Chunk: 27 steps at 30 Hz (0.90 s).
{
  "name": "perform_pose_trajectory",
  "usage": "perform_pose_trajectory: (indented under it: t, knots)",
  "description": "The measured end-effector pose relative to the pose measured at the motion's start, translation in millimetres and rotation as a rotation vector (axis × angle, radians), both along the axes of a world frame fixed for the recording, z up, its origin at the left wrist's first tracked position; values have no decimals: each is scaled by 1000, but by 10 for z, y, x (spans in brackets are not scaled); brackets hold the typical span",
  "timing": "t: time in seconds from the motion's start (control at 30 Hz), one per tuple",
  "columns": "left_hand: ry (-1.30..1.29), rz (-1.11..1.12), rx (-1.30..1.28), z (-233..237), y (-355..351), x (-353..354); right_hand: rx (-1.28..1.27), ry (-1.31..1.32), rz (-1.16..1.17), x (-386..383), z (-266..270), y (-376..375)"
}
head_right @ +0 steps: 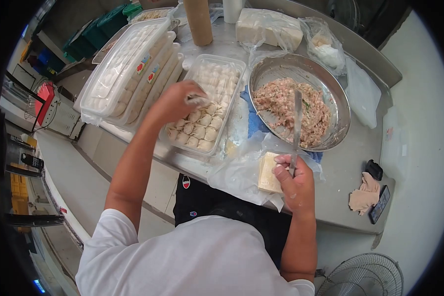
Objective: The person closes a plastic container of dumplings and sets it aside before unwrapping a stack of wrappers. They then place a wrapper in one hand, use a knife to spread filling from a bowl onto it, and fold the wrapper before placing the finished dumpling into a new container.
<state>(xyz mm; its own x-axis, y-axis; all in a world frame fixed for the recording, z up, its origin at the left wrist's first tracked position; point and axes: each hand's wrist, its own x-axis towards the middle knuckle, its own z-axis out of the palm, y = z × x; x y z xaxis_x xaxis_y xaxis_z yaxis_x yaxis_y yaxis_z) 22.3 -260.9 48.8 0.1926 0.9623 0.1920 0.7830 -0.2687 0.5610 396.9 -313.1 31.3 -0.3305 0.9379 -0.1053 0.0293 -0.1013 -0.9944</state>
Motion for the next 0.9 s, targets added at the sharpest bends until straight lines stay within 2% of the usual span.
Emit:
perform_pose_trajectory:
  t: [0.1, 0.2, 0.3, 0.37, 0.4, 0.47, 0.5, 0.57, 0.63, 0.67, 0.73, 0.8, 0.9]
  knots:
    - [-52, 36, -18, -126, 71, -199, -147, -1, -87, 100, -50, 7]
    - [-146, -38, -150, -165, 36, -175, -14, 50, -127, 145, -110, 3]
    - [-195, 15, -177, -174, 38, -142, 40, -118, -100, 235, -43, 45]
    - [16, -28, -76, -199, 55, -139, 359, -342, -182, 216, 70, 86]
    - [8, -37, -73, -165, 52, -83, 361, -352, -189, 245, 136, 124]
    - [208, 75, -185, -13, -26, 42, 721, -809, -139, 279, 278, 224]
    - [205, 69, -182, 0, -65, 129, 721, -815, -144, 266, 366, 262]
    - [143, 68, 222, -21, -179, 428, 807, -1296, -47, 193, 519, 343]
    - [-214, -99, 279, -186, -329, 940, 835, -1375, -56, -4, 573, 461]
    - [-329, -237, 137, -208, -389, 1245, 862, -1452, -66, -115, 598, 522]
    - [-303, -492, 85, -335, -516, 1757, 829, -1454, 0, -325, 517, 712]
    - [-124, -524, 62, -414, -578, 2067, 803, -1457, 60, -414, 401, 825]
    - [-94, -487, 52, -450, -566, 2191, 895, -1340, 154, -402, 327, 908]
